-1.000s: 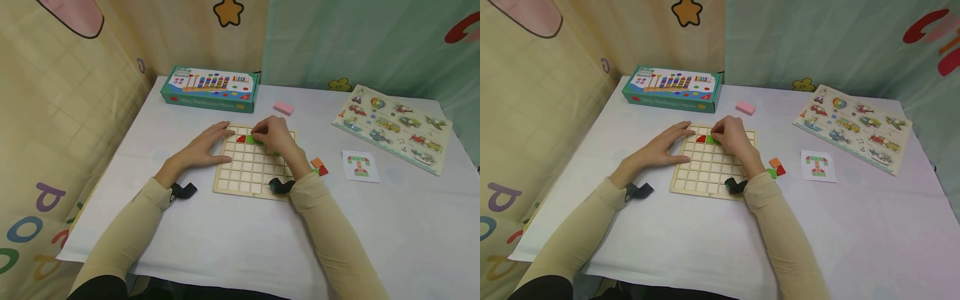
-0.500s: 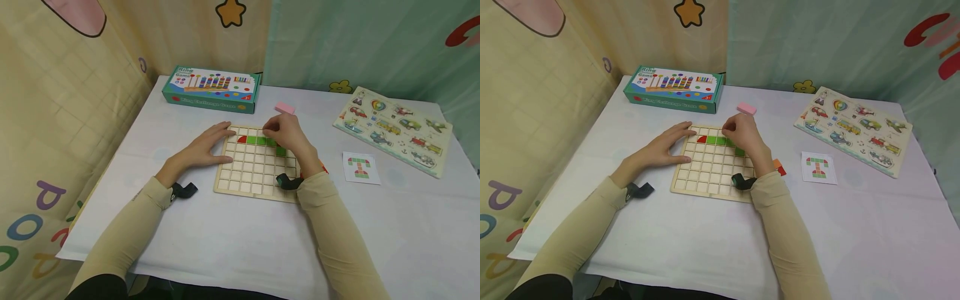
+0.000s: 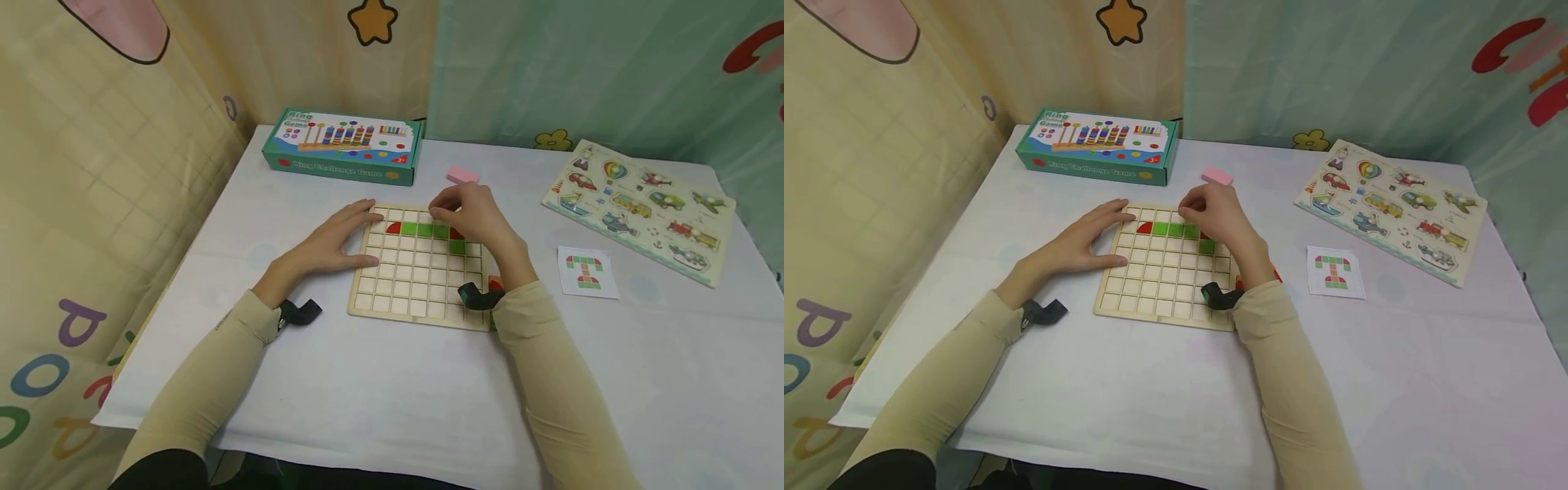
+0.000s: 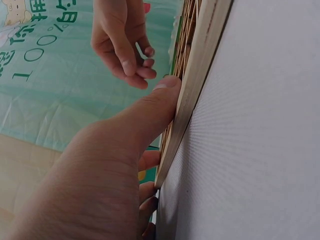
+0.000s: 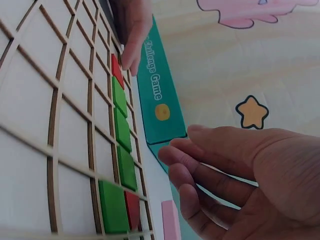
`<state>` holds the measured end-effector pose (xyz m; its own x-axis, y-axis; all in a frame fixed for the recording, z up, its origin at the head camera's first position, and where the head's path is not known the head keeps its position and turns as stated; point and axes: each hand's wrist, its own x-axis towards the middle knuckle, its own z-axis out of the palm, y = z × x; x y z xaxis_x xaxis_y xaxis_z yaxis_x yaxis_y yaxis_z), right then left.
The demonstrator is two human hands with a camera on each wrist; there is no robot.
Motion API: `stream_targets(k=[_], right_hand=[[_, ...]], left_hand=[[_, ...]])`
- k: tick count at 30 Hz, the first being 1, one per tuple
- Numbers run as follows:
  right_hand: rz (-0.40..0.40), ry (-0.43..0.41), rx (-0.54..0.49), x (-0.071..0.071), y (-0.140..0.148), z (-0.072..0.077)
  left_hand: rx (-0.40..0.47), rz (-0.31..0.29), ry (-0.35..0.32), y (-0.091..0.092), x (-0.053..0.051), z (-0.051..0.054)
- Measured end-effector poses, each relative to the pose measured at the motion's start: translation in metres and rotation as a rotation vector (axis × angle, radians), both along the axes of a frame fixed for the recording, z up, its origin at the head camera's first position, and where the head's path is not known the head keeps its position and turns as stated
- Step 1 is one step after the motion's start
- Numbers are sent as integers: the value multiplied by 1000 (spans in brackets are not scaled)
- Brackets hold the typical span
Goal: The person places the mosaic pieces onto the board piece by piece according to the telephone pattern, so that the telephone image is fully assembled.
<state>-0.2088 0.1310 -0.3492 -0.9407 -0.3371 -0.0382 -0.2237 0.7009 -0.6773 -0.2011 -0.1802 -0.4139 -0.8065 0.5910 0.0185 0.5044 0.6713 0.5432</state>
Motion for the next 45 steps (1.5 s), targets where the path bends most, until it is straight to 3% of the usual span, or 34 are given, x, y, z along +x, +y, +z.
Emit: stream_targets(k=[7,14,18,25,36,45], right_hand=[[-42,-24,-16,11,51,-2],[-117,-73,45,29,107,-7],[-101,-142,96,37,125,-10],[-29,-218,146,41,132,-10],[38,-235,148,43,121,-7],[41,-216,132,40,118,-10]], left_hand=[[9,-3,10,1,1,0],[3,-12,19,2,0,0],[2,-16,20,0,-1,-1],[-1,-12,21,0,0,-1],[-8,-9,24,0,-1,0],[-8,-9,22,1,-1,0]])
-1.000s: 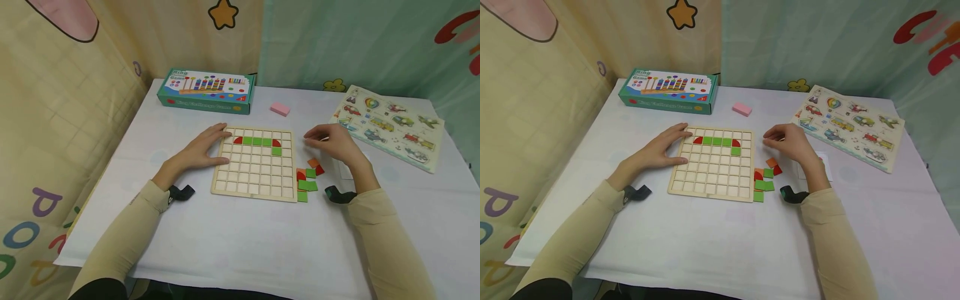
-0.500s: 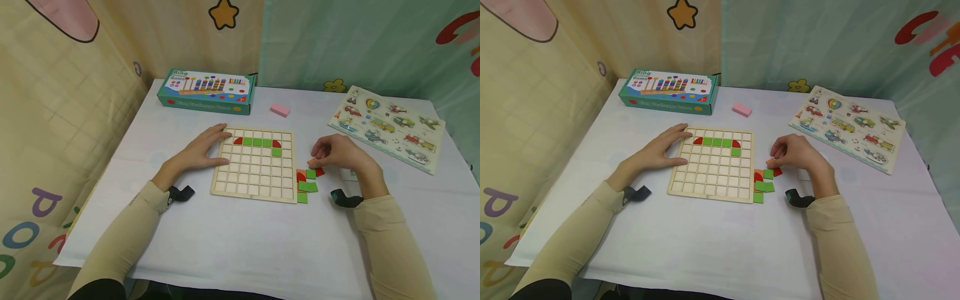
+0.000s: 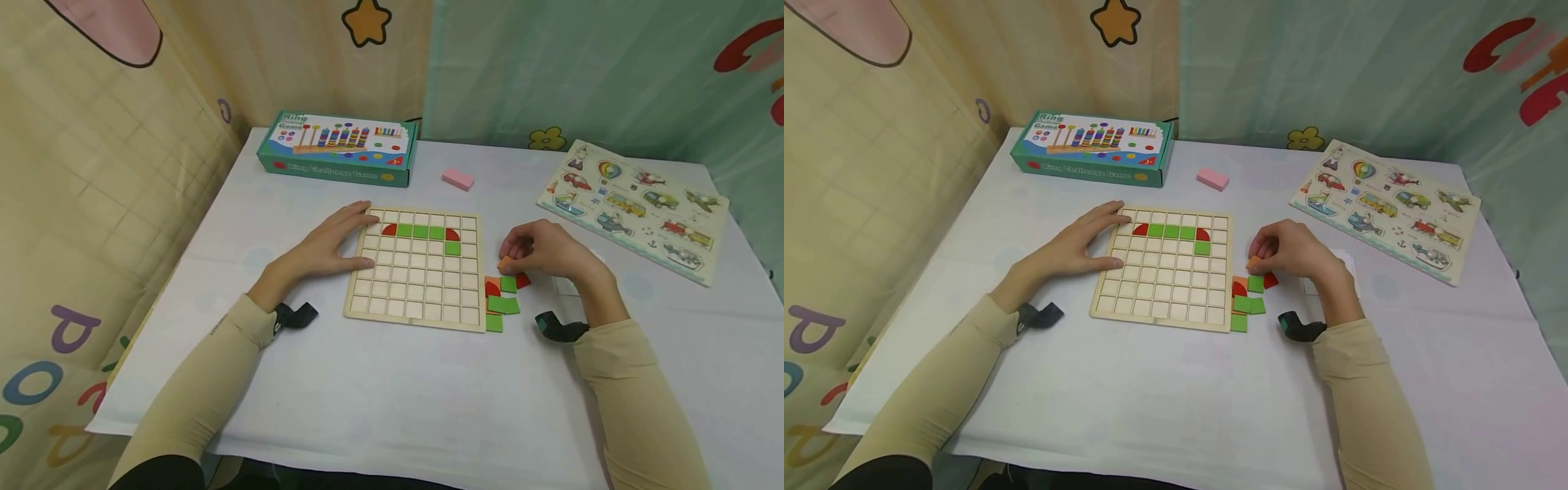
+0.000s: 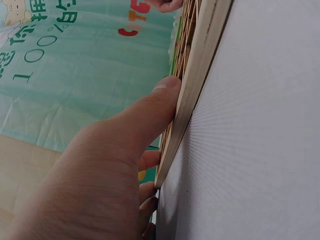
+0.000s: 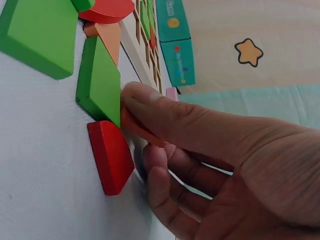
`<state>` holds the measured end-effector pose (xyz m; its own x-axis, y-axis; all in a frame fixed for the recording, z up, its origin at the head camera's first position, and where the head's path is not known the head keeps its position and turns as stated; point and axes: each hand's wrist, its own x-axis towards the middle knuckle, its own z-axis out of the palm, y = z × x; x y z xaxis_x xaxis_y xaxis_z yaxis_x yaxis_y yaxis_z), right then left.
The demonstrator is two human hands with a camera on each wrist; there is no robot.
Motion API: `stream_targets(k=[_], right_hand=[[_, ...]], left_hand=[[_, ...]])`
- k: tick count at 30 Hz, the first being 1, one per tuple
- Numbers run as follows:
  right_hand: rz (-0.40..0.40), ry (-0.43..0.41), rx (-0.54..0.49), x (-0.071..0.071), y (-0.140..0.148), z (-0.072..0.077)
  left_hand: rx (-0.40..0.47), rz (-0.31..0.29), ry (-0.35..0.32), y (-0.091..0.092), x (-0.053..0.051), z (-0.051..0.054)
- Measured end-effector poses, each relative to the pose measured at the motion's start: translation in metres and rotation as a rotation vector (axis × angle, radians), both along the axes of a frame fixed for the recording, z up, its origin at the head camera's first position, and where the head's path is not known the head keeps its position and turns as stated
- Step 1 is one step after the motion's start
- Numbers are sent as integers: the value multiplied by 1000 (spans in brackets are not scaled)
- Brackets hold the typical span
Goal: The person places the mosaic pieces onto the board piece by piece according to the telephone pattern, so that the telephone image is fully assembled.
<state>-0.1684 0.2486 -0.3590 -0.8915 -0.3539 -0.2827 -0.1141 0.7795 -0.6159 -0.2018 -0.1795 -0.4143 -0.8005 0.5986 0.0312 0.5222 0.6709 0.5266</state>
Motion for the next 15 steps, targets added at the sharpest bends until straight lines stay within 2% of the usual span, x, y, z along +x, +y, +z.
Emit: stream_targets(k=[7,9,15], right_hand=[[-61,164,-85,2,-16,3],[-72,196,-98,1,-30,4],[-34,269,-150,-5,-79,10]], left_hand=[[17,-8,-6,2,-1,3],[17,-9,-8,2,-1,2],[14,-1,-6,1,0,-1]])
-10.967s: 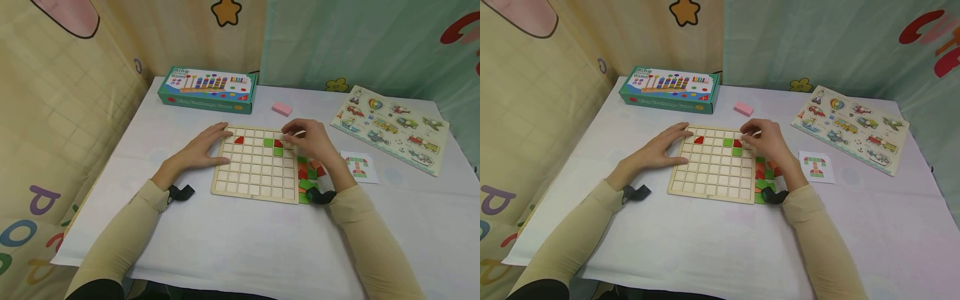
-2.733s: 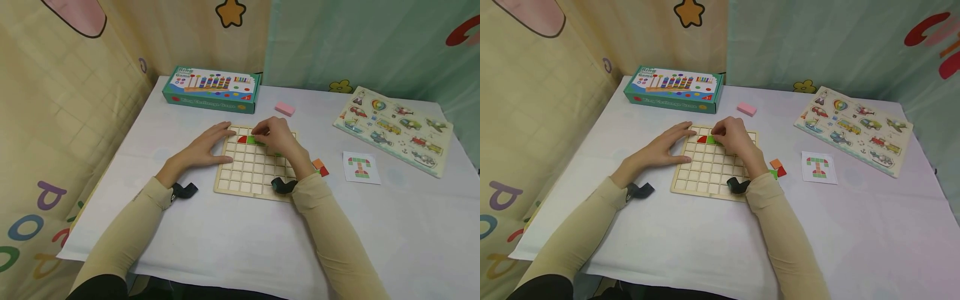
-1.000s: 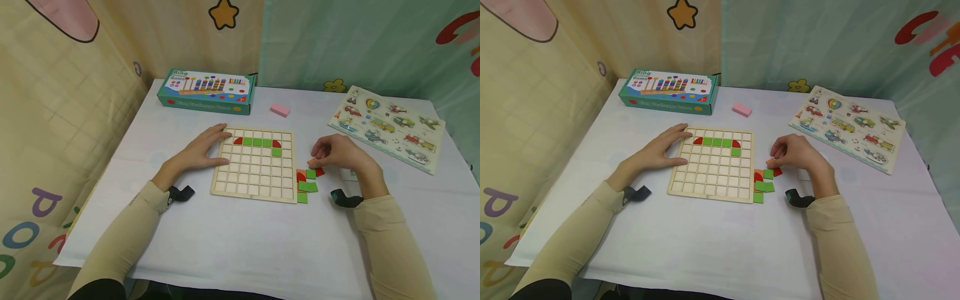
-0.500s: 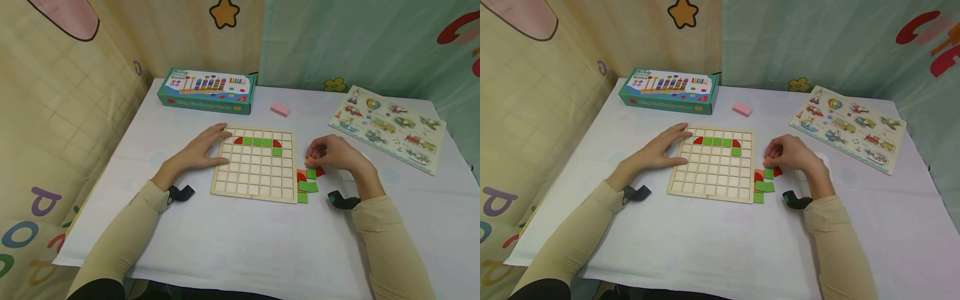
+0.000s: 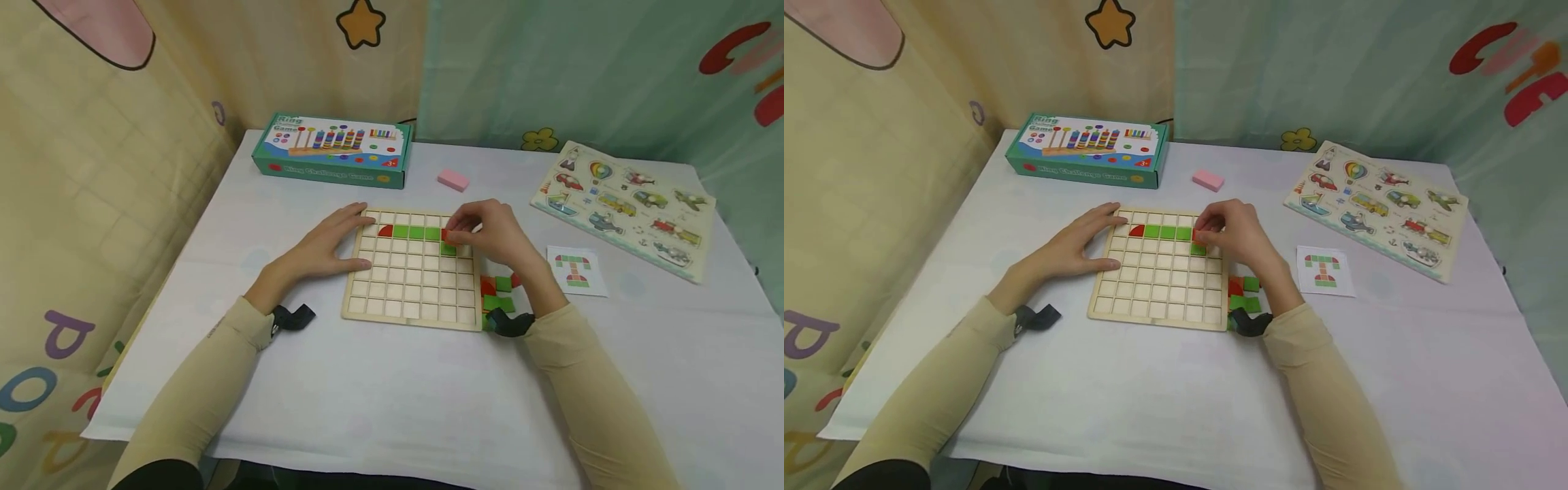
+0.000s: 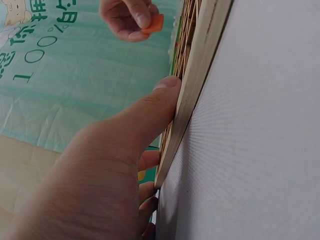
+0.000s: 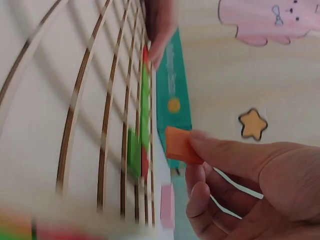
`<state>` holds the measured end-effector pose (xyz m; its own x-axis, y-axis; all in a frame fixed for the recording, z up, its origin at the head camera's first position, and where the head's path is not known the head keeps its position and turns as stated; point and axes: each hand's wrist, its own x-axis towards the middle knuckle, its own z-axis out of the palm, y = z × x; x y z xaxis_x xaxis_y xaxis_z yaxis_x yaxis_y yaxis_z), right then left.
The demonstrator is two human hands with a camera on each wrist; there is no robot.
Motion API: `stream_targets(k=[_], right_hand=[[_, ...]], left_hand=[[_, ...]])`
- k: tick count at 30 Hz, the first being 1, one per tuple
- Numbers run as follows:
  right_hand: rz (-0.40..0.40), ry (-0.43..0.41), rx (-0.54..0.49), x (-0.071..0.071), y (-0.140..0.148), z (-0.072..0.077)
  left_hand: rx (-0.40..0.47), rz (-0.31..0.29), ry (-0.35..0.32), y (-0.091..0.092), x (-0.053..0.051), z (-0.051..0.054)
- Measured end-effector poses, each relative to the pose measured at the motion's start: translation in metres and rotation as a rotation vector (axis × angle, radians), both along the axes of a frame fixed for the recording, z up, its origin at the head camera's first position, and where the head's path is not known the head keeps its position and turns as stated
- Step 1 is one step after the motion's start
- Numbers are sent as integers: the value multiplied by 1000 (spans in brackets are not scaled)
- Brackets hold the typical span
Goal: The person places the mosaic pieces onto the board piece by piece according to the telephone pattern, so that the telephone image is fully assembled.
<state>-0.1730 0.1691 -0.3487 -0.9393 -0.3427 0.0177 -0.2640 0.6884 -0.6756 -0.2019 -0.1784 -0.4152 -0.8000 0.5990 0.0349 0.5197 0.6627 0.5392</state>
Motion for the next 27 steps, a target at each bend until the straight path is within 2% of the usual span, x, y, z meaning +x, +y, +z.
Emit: stream_targets(k=[5,11,22,27], right_hand=[[17,34,-76,-2,-33,-4],[31,59,-108,-4,-45,-16],[86,112,-72,-3,-52,-24],[86,117,-10,-1,-51,-27]], left_hand=[[9,-9,-4,-3,-1,1],[-2,-5,-2,-3,-1,0],[-1,-7,11,-6,-2,1],[3,-12,2,-5,-2,0]])
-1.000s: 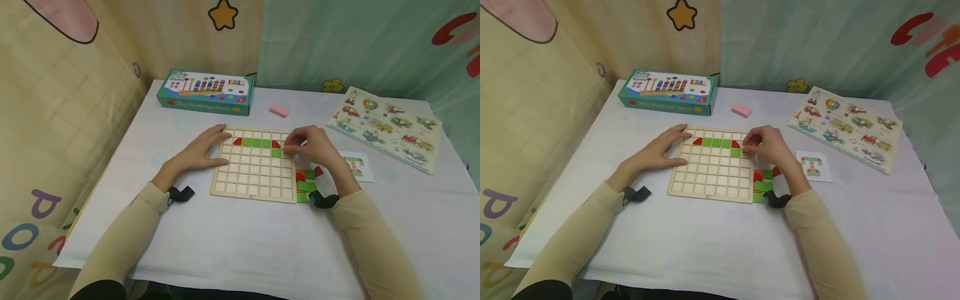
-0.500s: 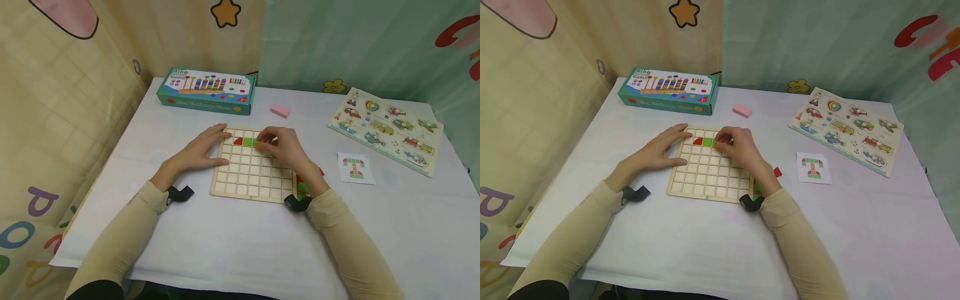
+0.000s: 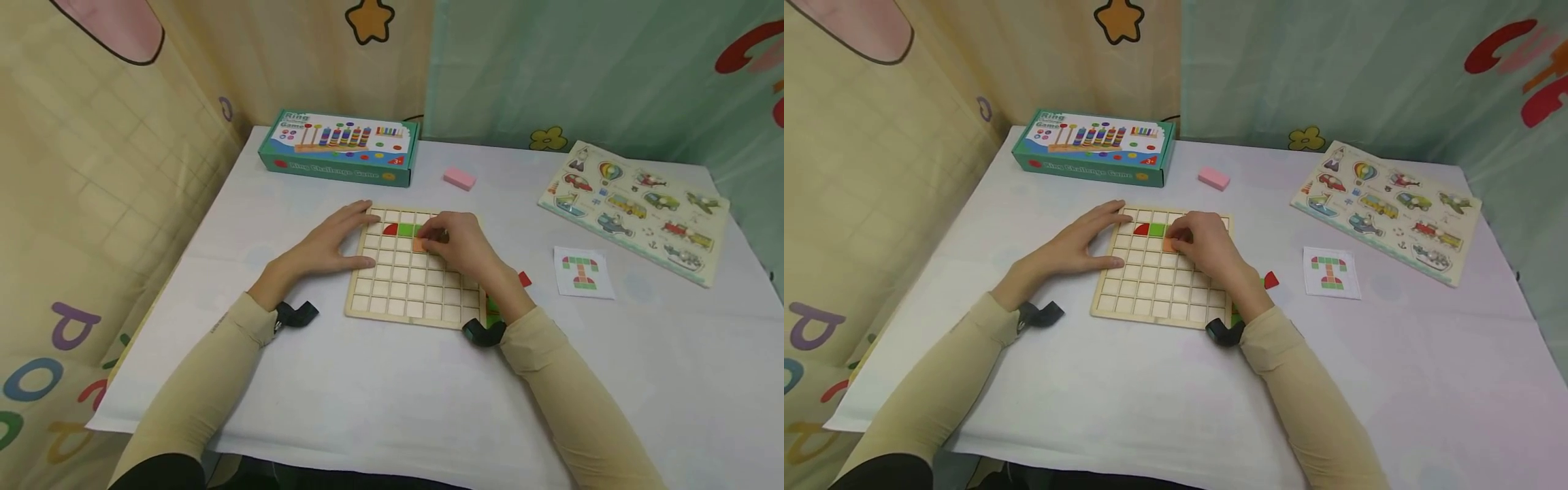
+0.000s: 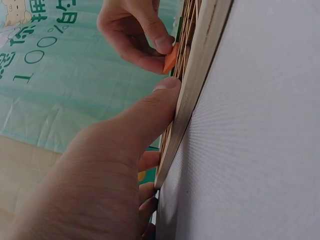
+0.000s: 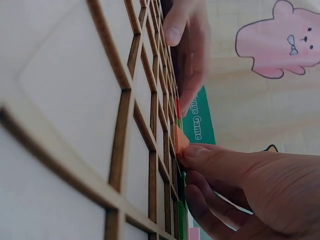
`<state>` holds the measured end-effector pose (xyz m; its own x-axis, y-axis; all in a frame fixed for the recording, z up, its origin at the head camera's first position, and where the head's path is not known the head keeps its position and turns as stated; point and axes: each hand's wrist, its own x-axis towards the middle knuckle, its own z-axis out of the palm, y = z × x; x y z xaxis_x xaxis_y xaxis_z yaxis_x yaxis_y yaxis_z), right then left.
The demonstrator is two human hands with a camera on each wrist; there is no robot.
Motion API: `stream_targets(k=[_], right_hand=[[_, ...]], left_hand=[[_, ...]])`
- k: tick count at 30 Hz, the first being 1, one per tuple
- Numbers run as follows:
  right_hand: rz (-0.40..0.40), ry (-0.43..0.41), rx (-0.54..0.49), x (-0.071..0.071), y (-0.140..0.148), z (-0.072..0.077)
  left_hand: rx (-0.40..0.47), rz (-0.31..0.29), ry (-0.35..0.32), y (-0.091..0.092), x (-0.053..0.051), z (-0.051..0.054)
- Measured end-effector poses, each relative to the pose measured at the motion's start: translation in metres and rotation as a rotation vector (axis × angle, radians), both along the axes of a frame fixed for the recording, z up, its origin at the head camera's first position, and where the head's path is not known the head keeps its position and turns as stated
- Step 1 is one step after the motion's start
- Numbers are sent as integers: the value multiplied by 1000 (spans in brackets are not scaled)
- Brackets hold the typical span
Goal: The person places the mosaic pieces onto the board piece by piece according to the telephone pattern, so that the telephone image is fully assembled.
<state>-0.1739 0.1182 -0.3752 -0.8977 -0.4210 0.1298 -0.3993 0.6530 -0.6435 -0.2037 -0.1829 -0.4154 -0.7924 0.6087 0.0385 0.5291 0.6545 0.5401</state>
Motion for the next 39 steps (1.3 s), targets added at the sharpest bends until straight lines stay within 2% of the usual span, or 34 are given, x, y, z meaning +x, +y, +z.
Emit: stream_targets(k=[6,16,20,24,29,33,39], right_hand=[[1,4,35,0,3,-2],[13,96,84,-1,4,-4],[7,95,85,-1,4,-3],[-17,69,50,-4,15,5],[-85,3,26,-10,47,21],[-109,-110,51,-13,77,33],[-52,-328,141,-15,111,38]], left_hand=[[-6,-3,-1,2,1,1],[-7,1,-5,4,1,3],[-9,-1,-7,3,3,2],[-3,5,-6,3,3,2],[-3,8,1,3,2,1],[-7,10,-4,3,1,0],[-12,6,-3,2,1,1]])
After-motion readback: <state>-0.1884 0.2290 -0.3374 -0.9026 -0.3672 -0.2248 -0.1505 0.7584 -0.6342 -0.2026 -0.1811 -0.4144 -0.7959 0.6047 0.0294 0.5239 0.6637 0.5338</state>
